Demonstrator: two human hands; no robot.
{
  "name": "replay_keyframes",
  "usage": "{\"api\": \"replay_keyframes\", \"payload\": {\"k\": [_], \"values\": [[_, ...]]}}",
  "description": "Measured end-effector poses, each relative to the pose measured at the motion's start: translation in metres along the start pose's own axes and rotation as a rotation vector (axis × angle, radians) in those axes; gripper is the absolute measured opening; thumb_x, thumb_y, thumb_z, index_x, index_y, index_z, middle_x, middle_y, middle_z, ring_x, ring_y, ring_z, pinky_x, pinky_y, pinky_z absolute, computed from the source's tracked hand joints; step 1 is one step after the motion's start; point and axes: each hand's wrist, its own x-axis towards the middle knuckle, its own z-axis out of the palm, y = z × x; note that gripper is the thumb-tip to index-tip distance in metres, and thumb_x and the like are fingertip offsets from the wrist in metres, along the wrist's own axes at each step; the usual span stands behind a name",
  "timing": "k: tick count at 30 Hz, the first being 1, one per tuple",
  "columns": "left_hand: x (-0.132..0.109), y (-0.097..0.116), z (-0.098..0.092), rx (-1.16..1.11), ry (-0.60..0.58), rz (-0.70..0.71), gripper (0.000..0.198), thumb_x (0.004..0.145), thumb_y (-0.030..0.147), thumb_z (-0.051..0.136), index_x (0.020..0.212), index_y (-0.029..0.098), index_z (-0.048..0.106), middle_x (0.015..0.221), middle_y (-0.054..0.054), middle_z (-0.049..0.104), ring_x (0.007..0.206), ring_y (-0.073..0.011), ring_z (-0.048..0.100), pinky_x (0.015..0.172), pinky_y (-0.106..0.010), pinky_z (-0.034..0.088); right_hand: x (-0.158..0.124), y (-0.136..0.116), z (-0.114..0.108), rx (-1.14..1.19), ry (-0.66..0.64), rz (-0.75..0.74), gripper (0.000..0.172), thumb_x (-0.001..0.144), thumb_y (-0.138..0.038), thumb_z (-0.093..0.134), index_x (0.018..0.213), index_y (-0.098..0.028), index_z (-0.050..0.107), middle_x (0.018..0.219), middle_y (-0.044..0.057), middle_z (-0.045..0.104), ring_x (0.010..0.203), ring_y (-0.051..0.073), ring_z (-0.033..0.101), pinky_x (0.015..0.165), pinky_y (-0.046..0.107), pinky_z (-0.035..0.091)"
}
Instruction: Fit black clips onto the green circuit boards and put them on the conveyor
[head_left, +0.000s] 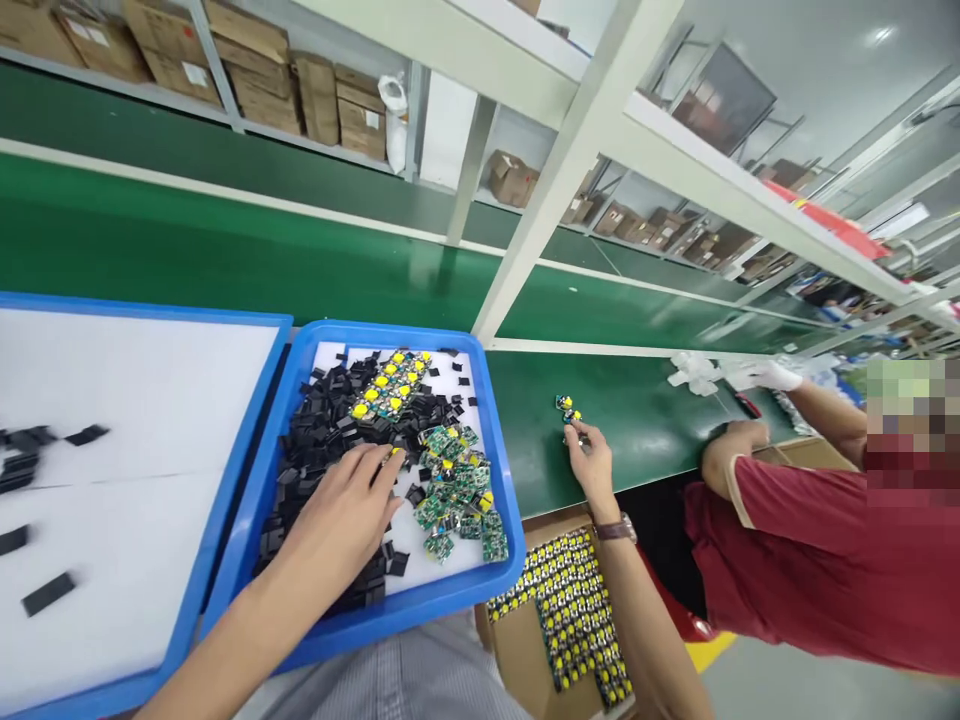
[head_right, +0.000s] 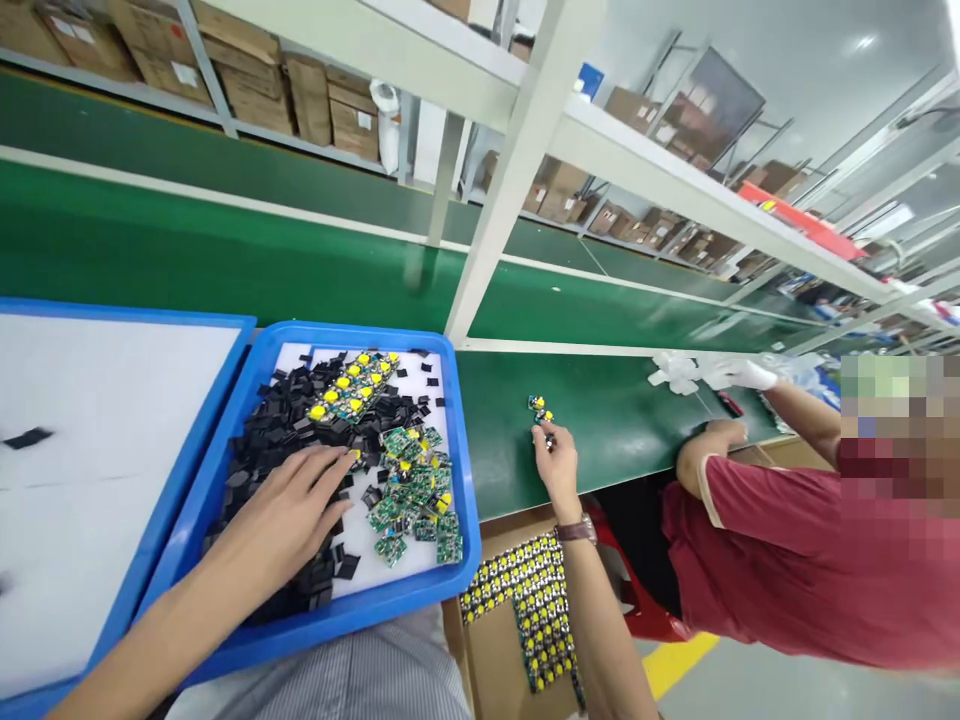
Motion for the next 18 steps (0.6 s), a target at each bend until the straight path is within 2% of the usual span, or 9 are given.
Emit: {"api": "replay_keyframes", "payload": {"k": [3, 5, 8, 11, 13, 15, 16, 18], "values": [[0.010, -0.003, 0.006, -0.019, -0.053, -0.017, 0.040, 0.099, 0.021, 0.048, 0.132, 0.008, 0.067, 0.131, -0.023, 0.069, 0.123, -0.0412, 0.059, 0.099, -0.056, 0.051, 0.010, 0.003, 0.010, -0.132, 0.006, -0.128, 0.058, 0.088, -0.065, 0.064, 0.118, -0.016, 0.072, 0.126, 0.022, 0.067, 0.118, 0.036, 0.058, 0.102, 0.057, 0.044], [0.018, -0.005, 0.008, -0.071, -0.093, -0.034, 0.037, 0.097, 0.017, 0.049, 0.127, 0.010, 0.069, 0.124, -0.023, 0.071, 0.118, -0.0413, 0.060, 0.096, -0.056, 0.050, 0.022, 0.001, 0.016, -0.182, -0.028, -0.201, 0.058, 0.088, -0.064, 0.066, 0.122, -0.017, 0.071, 0.134, 0.022, 0.063, 0.122, 0.035, 0.055, 0.103, 0.055, 0.042], [0.026, -0.006, 0.005, -0.138, -0.118, -0.041, 0.030, 0.094, 0.013, 0.052, 0.114, 0.012, 0.074, 0.111, -0.021, 0.074, 0.109, -0.0393, 0.062, 0.093, -0.054, 0.050, 0.045, -0.005, 0.019, -0.203, -0.070, -0.284, 0.050, 0.093, -0.060, 0.063, 0.114, -0.016, 0.075, 0.123, 0.020, 0.069, 0.116, 0.032, 0.058, 0.099, 0.052, 0.045], [0.023, -0.007, -0.006, -0.170, -0.114, -0.064, 0.026, 0.093, 0.011, 0.055, 0.109, 0.015, 0.075, 0.108, -0.018, 0.074, 0.110, -0.0361, 0.062, 0.097, -0.052, 0.050, 0.057, -0.023, 0.018, -0.170, -0.064, -0.353, 0.045, 0.097, -0.055, 0.060, 0.111, -0.014, 0.075, 0.120, 0.022, 0.069, 0.116, 0.035, 0.058, 0.099, 0.058, 0.045], [0.014, -0.008, -0.017, -0.189, -0.097, -0.108, 0.027, 0.097, 0.014, 0.055, 0.116, 0.016, 0.073, 0.115, -0.016, 0.073, 0.115, -0.0332, 0.062, 0.103, -0.051, 0.049, 0.048, -0.047, 0.016, -0.112, -0.086, -0.414, 0.040, 0.100, -0.049, 0.059, 0.116, -0.015, 0.073, 0.123, 0.021, 0.069, 0.118, 0.034, 0.059, 0.102, 0.060, 0.044], [0.001, -0.007, -0.029, -0.320, -0.019, -0.232, 0.030, 0.100, 0.023, 0.057, 0.127, 0.018, 0.069, 0.123, -0.013, 0.071, 0.116, -0.0292, 0.063, 0.107, -0.048, 0.050, 0.025, -0.081, 0.013, -0.031, -0.172, -0.494, 0.032, 0.103, -0.042, 0.057, 0.121, -0.019, 0.072, 0.120, 0.017, 0.071, 0.116, 0.031, 0.062, 0.103, 0.054, 0.047], [-0.006, -0.005, -0.035, -0.452, 0.050, -0.338, 0.033, 0.100, 0.029, 0.059, 0.131, 0.019, 0.068, 0.123, -0.011, 0.070, 0.113, -0.0271, 0.065, 0.107, -0.046, 0.051, 0.010, -0.100, 0.012, 0.010, -0.244, -0.539, 0.028, 0.103, -0.040, 0.059, 0.121, -0.022, 0.072, 0.118, 0.013, 0.073, 0.113, 0.028, 0.065, 0.101, 0.050, 0.050], [-0.021, 0.001, -0.043, -0.817, 0.196, -0.602, 0.041, 0.096, 0.037, 0.068, 0.133, 0.020, 0.067, 0.118, -0.008, 0.071, 0.105, -0.0237, 0.069, 0.102, -0.042, 0.056, -0.024, -0.141, 0.011, 0.095, -0.505, -0.719, 0.022, 0.101, -0.034, 0.065, 0.118, -0.024, 0.073, 0.116, 0.010, 0.075, 0.113, 0.027, 0.065, 0.101, 0.047, 0.051]]}}
